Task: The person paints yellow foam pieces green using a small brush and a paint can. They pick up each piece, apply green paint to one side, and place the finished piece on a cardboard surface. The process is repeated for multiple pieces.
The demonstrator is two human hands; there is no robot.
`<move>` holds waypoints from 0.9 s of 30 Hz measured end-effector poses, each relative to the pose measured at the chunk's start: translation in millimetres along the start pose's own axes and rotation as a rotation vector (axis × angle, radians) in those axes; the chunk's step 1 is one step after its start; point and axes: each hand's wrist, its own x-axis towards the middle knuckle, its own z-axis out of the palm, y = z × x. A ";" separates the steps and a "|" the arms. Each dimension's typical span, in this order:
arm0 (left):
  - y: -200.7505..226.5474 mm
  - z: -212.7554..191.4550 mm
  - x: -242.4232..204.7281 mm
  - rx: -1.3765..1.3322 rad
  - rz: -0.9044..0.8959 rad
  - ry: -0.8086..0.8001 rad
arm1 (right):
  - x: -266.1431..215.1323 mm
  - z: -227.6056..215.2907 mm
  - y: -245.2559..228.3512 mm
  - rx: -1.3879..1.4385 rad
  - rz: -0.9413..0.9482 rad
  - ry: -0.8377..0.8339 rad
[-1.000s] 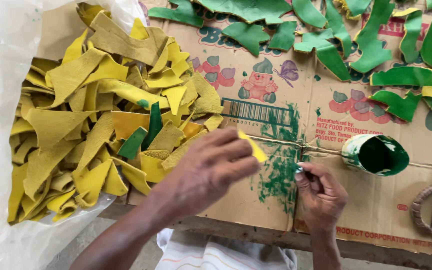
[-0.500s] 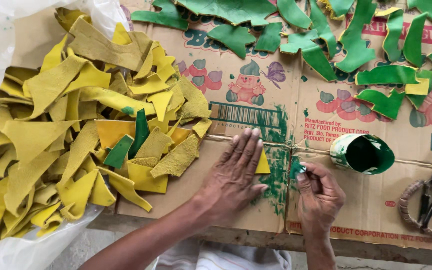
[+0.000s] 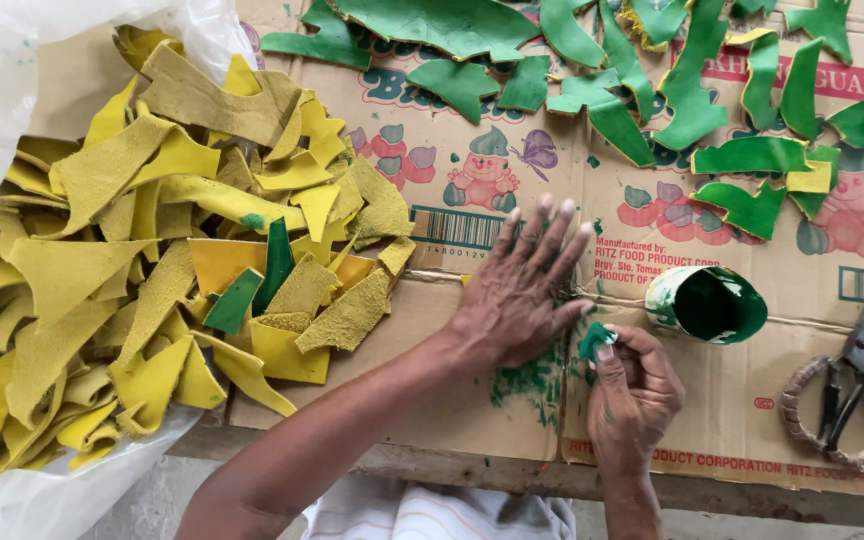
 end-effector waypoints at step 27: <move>-102.4 -56.4 -48.0 -0.522 0.005 0.094 | 74.6 105.1 -46.6 -1.023 -0.430 -0.681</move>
